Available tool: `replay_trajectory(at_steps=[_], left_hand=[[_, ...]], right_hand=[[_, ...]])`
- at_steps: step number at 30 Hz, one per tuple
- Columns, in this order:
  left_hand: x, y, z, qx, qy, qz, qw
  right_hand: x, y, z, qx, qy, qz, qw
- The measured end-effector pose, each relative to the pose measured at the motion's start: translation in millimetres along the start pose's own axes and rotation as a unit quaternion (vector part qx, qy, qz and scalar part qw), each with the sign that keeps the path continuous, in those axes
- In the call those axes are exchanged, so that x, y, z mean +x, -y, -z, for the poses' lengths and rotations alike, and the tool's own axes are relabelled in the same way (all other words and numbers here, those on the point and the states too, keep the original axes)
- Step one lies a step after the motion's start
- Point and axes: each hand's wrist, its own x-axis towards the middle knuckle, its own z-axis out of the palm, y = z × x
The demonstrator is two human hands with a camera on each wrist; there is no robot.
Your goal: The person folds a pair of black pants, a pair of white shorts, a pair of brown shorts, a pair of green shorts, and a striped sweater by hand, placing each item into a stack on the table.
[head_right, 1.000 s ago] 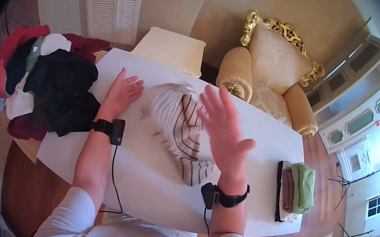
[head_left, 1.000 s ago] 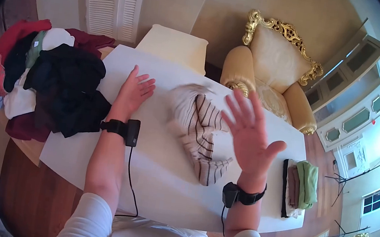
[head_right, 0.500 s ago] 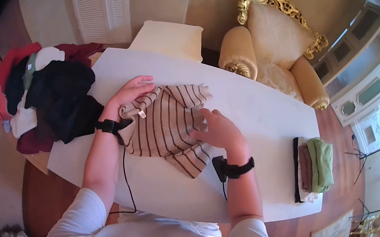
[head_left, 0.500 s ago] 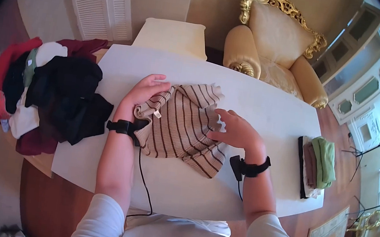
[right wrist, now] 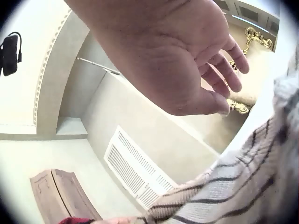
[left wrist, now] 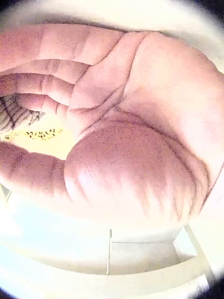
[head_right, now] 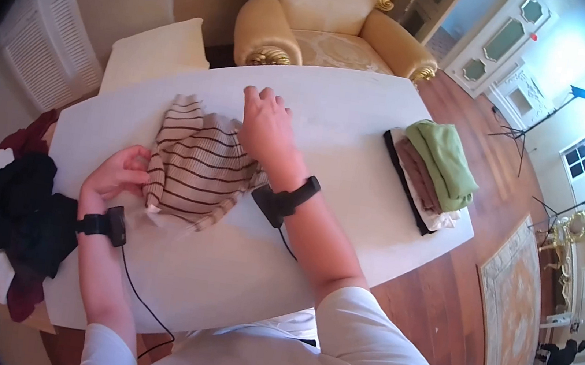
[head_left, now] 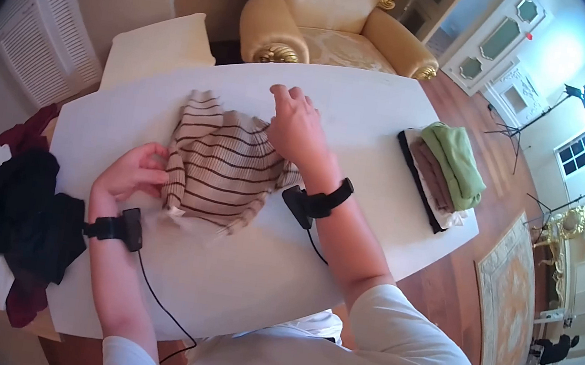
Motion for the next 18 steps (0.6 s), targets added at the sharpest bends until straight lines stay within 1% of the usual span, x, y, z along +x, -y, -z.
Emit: replay_trajectory(at_steps=[2, 3, 5, 8, 9, 11, 13, 15, 16, 18], left_hand=[[-5, -4, 3, -0.045, 0.002, 0.019, 0.999], [-5, -4, 3, -0.066, 0.003, 0.030, 0.997], [-3, -3, -2, -0.069, -0.046, 0.006, 0.997], [7, -3, -7, -0.071, -0.102, -0.014, 0.992], [9, 0, -8, -0.073, -0.125, -0.016, 0.989], [19, 3, -12, -0.041, -0.173, -0.045, 0.983], [29, -2, -22, 0.007, -0.216, -0.064, 0.974], [41, -2, -31, 0.070, -0.253, -0.064, 0.963], [38, 0, -31, 0.157, -0.293, -0.080, 0.940], [45, 1, -41, 0.327, -0.328, -0.111, 0.879]], right_hand=[[2, 1, 10, 0.026, 0.008, -0.022, 0.999], [1, 1, 9, 0.011, 0.058, -0.022, 0.998], [-1, 4, 7, -0.018, 0.153, -0.023, 0.988], [-8, 5, -4, 0.001, 0.251, 0.011, 0.968], [-12, 9, -4, -0.017, 0.257, 0.018, 0.966], [-11, 20, 4, -0.041, 0.289, 0.015, 0.956], [-12, 33, 6, -0.041, 0.314, 0.029, 0.948], [-13, 40, 7, -0.032, 0.327, 0.048, 0.943], [-11, 44, -1, -0.004, 0.322, 0.075, 0.944], [-17, 34, -10, 0.036, 0.315, 0.091, 0.944]])
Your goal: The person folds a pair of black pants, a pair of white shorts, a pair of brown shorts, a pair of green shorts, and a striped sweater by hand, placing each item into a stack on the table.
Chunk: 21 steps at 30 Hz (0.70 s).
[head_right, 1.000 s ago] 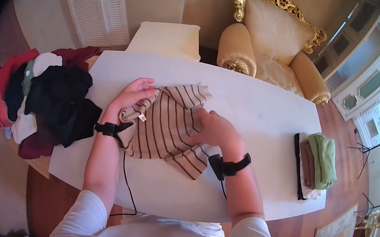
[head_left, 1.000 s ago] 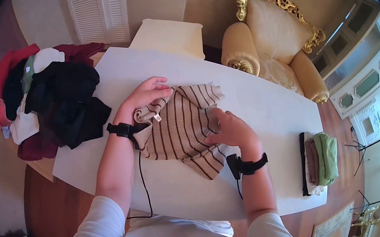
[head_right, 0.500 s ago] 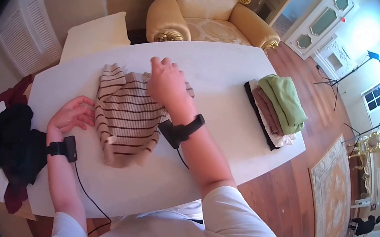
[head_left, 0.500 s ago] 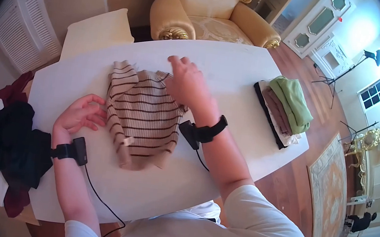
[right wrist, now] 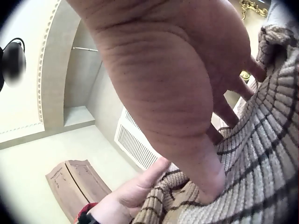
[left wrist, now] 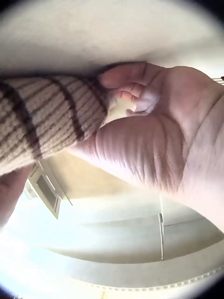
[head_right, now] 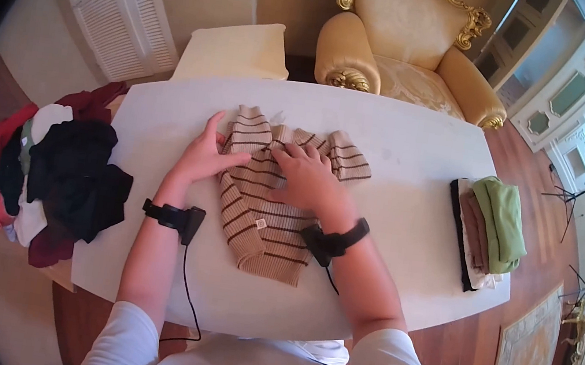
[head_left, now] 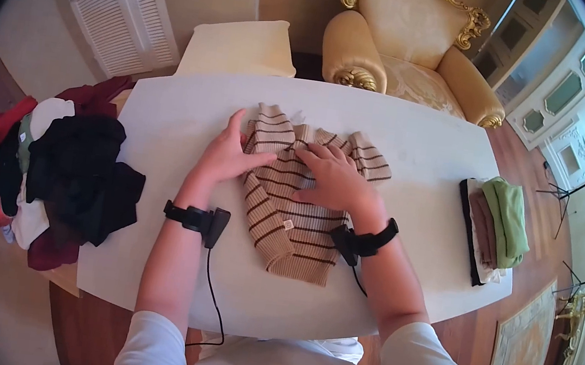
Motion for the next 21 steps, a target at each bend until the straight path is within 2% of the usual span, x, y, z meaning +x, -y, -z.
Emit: replay_trajectory(at_steps=[4, 6, 8, 10, 11, 14, 17, 21], left_hand=[[0, 4, 13, -0.048, 0.044, 0.063, 0.996], [2, 13, 28, -0.080, 0.071, 0.115, 0.988], [3, 28, 39, -0.092, 0.057, 0.136, 0.985], [7, 47, 47, -0.109, 0.048, 0.146, 0.982], [17, 70, 44, -0.098, 0.054, 0.143, 0.983], [10, 61, 35, -0.010, -0.054, -0.012, 0.998], [3, 37, 26, 0.120, -0.108, -0.044, 0.986], [13, 52, 31, -0.002, -0.090, 0.037, 0.995]], right_hand=[[4, -33, -6, 0.001, -0.074, -0.020, 0.997], [5, -47, -11, -0.033, -0.111, -0.064, 0.991], [8, -61, -15, -0.057, -0.143, -0.112, 0.982], [12, -82, -21, -0.053, -0.149, -0.114, 0.981], [12, -88, -20, -0.052, -0.154, -0.113, 0.980], [9, -78, -10, -0.024, -0.140, -0.122, 0.982], [4, -64, 3, -0.018, -0.096, -0.113, 0.989], [-7, -44, 26, -0.032, -0.060, -0.149, 0.987]])
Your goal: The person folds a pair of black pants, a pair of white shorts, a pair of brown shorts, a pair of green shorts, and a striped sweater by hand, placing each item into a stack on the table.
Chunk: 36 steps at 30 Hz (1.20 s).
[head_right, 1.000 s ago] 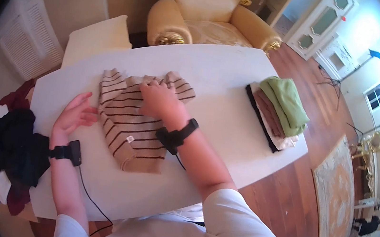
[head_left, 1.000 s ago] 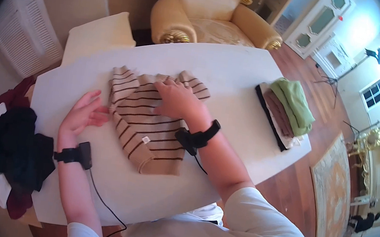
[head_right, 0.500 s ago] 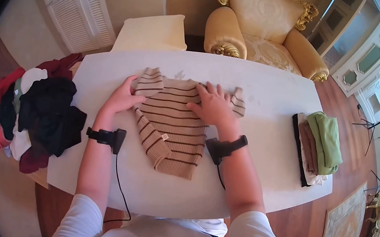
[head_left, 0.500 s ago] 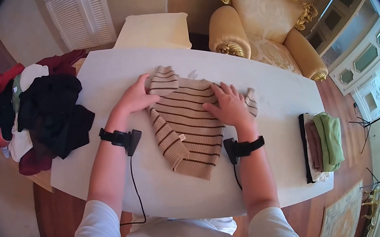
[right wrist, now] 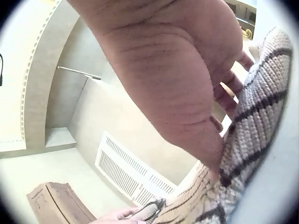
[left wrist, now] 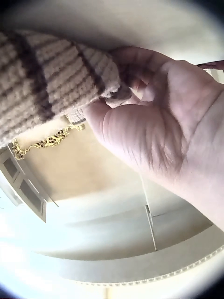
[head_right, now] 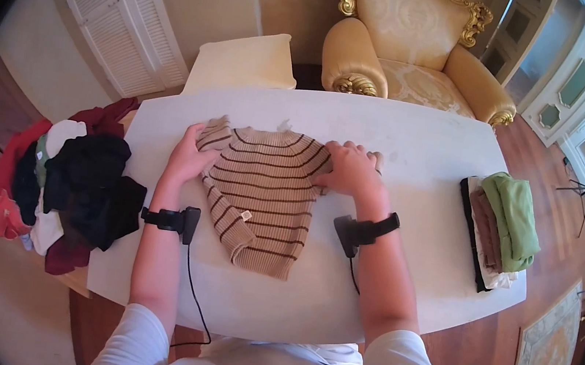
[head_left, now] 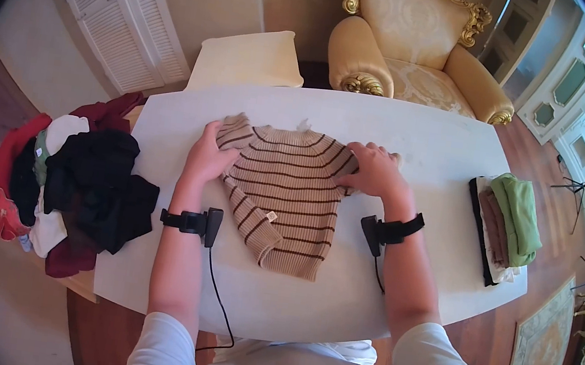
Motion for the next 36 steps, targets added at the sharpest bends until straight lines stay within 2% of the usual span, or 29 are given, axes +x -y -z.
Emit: replay_trajectory(at_steps=[3, 5, 8, 9, 11, 12, 14, 17, 19, 21, 24, 27, 30, 33, 36], left_hand=[[2, 5, 9, -0.074, 0.004, 0.081, 0.994], [2, 6, 14, -0.176, 0.008, 0.131, 0.976], [-4, -5, 34, -0.136, 0.018, 0.203, 0.969], [-3, 1, 31, -0.045, -0.050, 0.149, 0.987], [0, 17, 18, 0.139, -0.184, 0.038, 0.972], [0, 9, 17, 0.151, -0.207, -0.002, 0.967], [-6, -20, 17, 0.175, -0.248, -0.079, 0.950], [-13, -44, 22, 0.138, -0.094, -0.170, 0.971], [-20, -52, 20, 0.171, 0.060, -0.109, 0.977], [-28, -59, 18, 0.214, 0.190, -0.054, 0.957], [-26, -50, 22, 0.212, 0.249, -0.054, 0.943], [-26, -42, 37, 0.231, 0.266, -0.023, 0.936], [-23, -30, 44, 0.256, 0.246, -0.016, 0.935], [-22, -29, 49, 0.269, 0.191, 0.015, 0.944], [-3, 6, 40, 0.178, 0.034, 0.005, 0.983]], right_hand=[[13, -19, -5, 0.035, 0.022, -0.036, 0.998], [15, -31, -11, 0.036, -0.058, -0.054, 0.996], [21, -47, -15, 0.019, -0.188, -0.074, 0.979], [22, -48, -14, 0.011, -0.232, -0.078, 0.969], [18, -39, -9, 0.031, -0.250, -0.063, 0.966], [16, -36, -7, 0.042, -0.257, -0.055, 0.964], [13, -30, -5, 0.016, -0.183, -0.080, 0.980], [5, -25, 2, -0.013, -0.107, -0.103, 0.989], [1, -29, 6, -0.025, -0.088, -0.089, 0.992], [-4, -36, 5, -0.027, -0.080, -0.058, 0.995], [10, -46, 4, -0.019, -0.055, -0.107, 0.993], [10, -53, 11, 0.012, -0.184, -0.145, 0.972], [5, -51, 28, -0.017, -0.199, -0.189, 0.962], [-8, -49, 38, -0.032, -0.083, -0.194, 0.977], [-13, -29, 63, 0.043, 0.066, -0.154, 0.985]])
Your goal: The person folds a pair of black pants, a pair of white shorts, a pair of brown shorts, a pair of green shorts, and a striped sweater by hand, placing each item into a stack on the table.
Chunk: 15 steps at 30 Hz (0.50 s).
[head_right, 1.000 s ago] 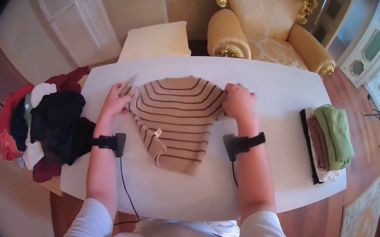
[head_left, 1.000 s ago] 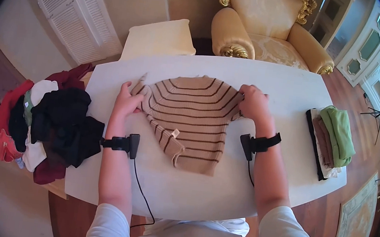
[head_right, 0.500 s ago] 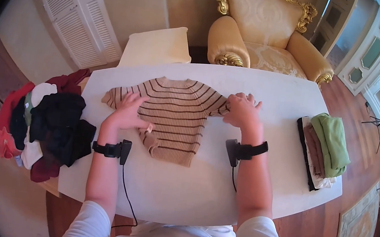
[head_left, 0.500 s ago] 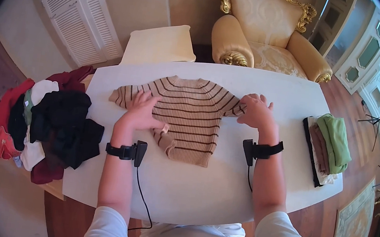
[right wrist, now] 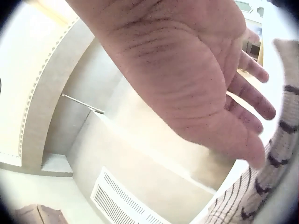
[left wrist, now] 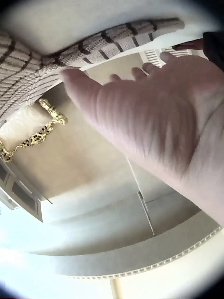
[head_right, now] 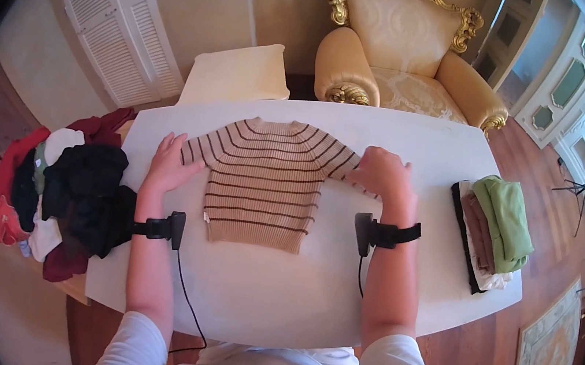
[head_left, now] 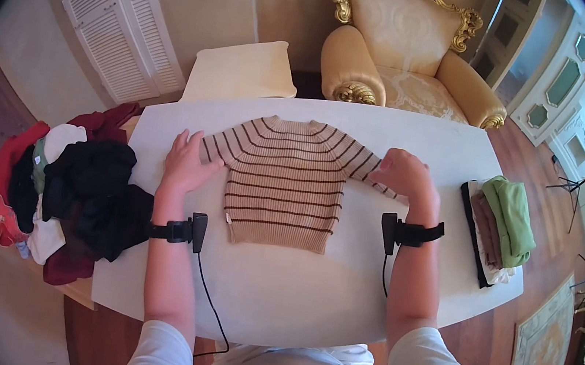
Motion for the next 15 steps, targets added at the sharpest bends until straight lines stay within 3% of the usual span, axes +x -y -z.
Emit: replay_trajectory(at_steps=[3, 6, 9, 12, 15], left_hand=[[6, 6, -11, -0.002, 0.067, 0.016, 0.998], [-8, -14, -8, 0.078, 0.119, 0.038, 0.989], [-12, -21, -2, 0.097, 0.135, 0.048, 0.985], [-13, -22, 5, 0.082, 0.159, 0.067, 0.982], [-19, -26, 11, 0.086, 0.188, 0.070, 0.976]], right_hand=[[16, -4, -25, 0.040, -0.020, 0.127, 0.991], [19, 4, -45, 0.033, -0.014, 0.171, 0.985], [28, 2, -65, 0.026, -0.024, 0.186, 0.982], [29, 6, -66, -0.037, 0.016, 0.122, 0.992], [43, -3, -80, -0.063, -0.023, 0.119, 0.991]])
